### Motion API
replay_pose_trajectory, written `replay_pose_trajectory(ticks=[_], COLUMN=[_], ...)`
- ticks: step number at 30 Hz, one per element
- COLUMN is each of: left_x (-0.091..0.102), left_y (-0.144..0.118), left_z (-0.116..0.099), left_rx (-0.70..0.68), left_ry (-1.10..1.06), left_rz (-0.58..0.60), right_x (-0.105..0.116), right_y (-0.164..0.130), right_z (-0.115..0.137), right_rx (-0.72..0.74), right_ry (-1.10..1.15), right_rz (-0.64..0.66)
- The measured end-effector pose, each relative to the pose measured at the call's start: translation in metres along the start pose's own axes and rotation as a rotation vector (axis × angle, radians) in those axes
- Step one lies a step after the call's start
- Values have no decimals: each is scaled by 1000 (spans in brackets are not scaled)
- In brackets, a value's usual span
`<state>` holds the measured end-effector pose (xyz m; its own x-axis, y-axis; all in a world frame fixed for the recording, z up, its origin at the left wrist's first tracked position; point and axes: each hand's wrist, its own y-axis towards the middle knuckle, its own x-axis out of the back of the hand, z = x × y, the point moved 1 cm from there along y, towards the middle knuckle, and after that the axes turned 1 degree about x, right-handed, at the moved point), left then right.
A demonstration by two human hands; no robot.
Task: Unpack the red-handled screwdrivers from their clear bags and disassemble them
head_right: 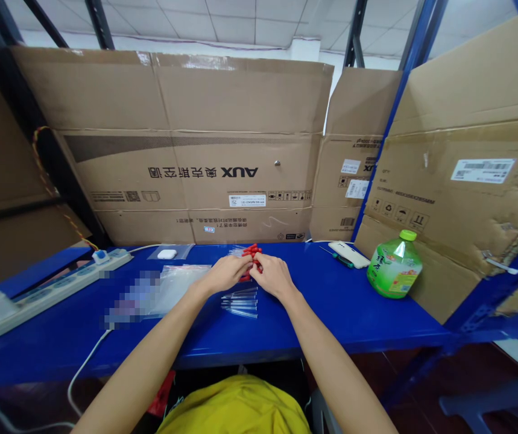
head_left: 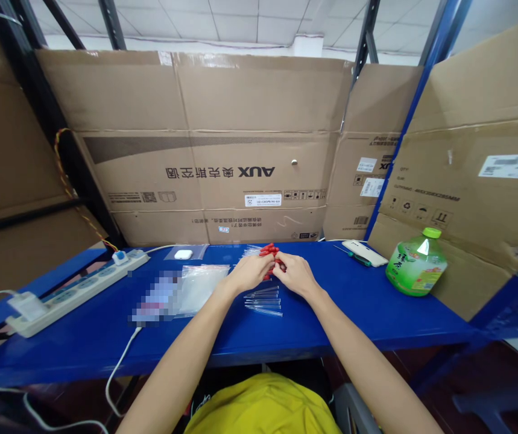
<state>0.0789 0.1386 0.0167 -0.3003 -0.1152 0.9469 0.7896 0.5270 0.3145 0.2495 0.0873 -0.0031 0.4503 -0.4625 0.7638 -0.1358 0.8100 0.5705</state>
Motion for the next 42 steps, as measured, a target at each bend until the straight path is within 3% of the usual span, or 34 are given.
replay_pose_trajectory(ticks=[15, 25, 33, 42], left_x=[7, 1, 2, -2], left_y=[2, 1, -1, -2], left_z=[-5, 1, 0, 1], left_rx=[-24, 79, 16, 61], left_ry=[15, -7, -67, -89], left_rz=[14, -83, -162, -22], right_x=[-4, 3, 2, 4], right_y=[2, 0, -1, -1], right_z=[4, -1, -5, -1], right_rx=[26, 60, 4, 15], right_ry=[-146, 1, 41, -2], right_rz=[-24, -80, -44, 38])
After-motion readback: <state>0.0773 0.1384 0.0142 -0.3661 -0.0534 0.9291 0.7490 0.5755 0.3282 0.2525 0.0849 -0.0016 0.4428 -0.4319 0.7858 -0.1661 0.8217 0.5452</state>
